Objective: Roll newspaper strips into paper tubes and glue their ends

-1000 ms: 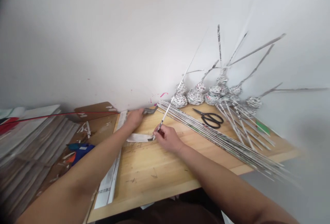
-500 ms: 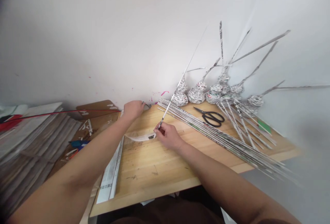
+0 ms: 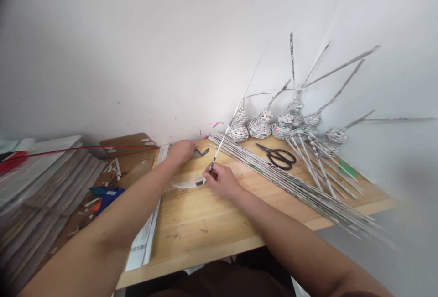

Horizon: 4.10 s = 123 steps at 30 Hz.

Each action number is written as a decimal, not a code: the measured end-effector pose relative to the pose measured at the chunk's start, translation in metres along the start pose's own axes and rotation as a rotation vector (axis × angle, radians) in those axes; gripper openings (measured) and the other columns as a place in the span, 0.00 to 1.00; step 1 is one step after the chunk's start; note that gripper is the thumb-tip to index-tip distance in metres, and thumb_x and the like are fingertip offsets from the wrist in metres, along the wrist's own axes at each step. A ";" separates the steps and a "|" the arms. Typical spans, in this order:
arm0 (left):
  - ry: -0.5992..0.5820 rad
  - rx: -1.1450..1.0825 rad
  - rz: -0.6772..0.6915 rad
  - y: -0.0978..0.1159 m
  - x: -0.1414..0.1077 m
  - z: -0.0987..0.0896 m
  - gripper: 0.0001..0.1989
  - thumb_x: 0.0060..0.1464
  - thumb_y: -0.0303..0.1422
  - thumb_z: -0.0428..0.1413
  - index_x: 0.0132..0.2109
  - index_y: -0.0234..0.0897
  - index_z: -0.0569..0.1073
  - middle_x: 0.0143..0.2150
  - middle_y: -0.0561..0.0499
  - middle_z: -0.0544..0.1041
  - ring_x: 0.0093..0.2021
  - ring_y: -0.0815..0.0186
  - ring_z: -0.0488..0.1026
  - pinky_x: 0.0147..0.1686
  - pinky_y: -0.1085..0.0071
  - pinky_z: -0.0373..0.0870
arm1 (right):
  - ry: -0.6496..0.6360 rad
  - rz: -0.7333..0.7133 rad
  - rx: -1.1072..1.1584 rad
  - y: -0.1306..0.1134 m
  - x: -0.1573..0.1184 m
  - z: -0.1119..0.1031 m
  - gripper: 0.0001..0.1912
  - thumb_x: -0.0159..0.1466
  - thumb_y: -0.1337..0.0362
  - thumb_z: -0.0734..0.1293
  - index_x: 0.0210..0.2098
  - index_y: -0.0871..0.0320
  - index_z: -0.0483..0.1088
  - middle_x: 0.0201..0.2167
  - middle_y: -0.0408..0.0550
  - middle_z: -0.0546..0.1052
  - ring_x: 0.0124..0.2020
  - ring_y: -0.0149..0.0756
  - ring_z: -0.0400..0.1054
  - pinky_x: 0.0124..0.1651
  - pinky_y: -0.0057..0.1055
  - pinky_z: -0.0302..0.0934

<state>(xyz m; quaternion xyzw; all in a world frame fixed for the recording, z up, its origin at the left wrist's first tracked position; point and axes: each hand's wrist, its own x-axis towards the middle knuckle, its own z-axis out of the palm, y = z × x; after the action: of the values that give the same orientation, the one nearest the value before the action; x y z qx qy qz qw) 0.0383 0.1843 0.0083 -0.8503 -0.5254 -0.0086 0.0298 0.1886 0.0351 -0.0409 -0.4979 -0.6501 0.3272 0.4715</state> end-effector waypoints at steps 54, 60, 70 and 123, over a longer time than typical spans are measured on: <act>0.624 -2.420 -0.355 -0.011 -0.117 -0.037 0.06 0.49 0.30 0.62 0.34 0.34 0.73 0.30 0.54 0.78 0.31 0.73 0.77 0.27 0.82 0.72 | 0.031 -0.011 -0.940 0.011 0.037 -0.037 0.20 0.64 0.58 0.62 0.49 0.65 0.72 0.46 0.62 0.76 0.49 0.49 0.69 0.54 0.44 0.57; 0.460 -2.430 -0.386 -0.008 -0.115 -0.016 0.09 0.47 0.31 0.64 0.30 0.33 0.70 0.30 0.52 0.78 0.30 0.72 0.77 0.28 0.81 0.72 | 0.000 -0.065 -0.908 0.002 0.059 -0.025 0.18 0.66 0.60 0.59 0.48 0.62 0.73 0.45 0.59 0.77 0.47 0.47 0.69 0.50 0.41 0.60; 0.467 -2.417 -0.427 -0.014 -0.110 -0.008 0.07 0.47 0.29 0.63 0.31 0.32 0.73 0.28 0.51 0.78 0.28 0.73 0.76 0.27 0.81 0.73 | -0.003 -0.660 -0.756 -0.095 0.002 0.018 0.13 0.64 0.66 0.64 0.47 0.51 0.72 0.48 0.48 0.75 0.55 0.44 0.62 0.58 0.43 0.53; 0.337 -2.446 -0.551 -0.012 -0.110 -0.002 0.07 0.47 0.22 0.62 0.31 0.30 0.70 0.29 0.47 0.79 0.30 0.62 0.80 0.27 0.77 0.77 | -0.233 -0.113 -0.805 -0.087 -0.005 -0.001 0.14 0.70 0.59 0.54 0.36 0.57 0.67 0.25 0.43 0.72 0.26 0.32 0.65 0.31 0.28 0.50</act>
<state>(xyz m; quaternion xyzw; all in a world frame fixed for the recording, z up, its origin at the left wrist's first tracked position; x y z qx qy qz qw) -0.0217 0.0918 0.0060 -0.1734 -0.3230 -0.6012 -0.7100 0.1600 0.0054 0.0358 -0.5657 -0.8012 0.0748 0.1801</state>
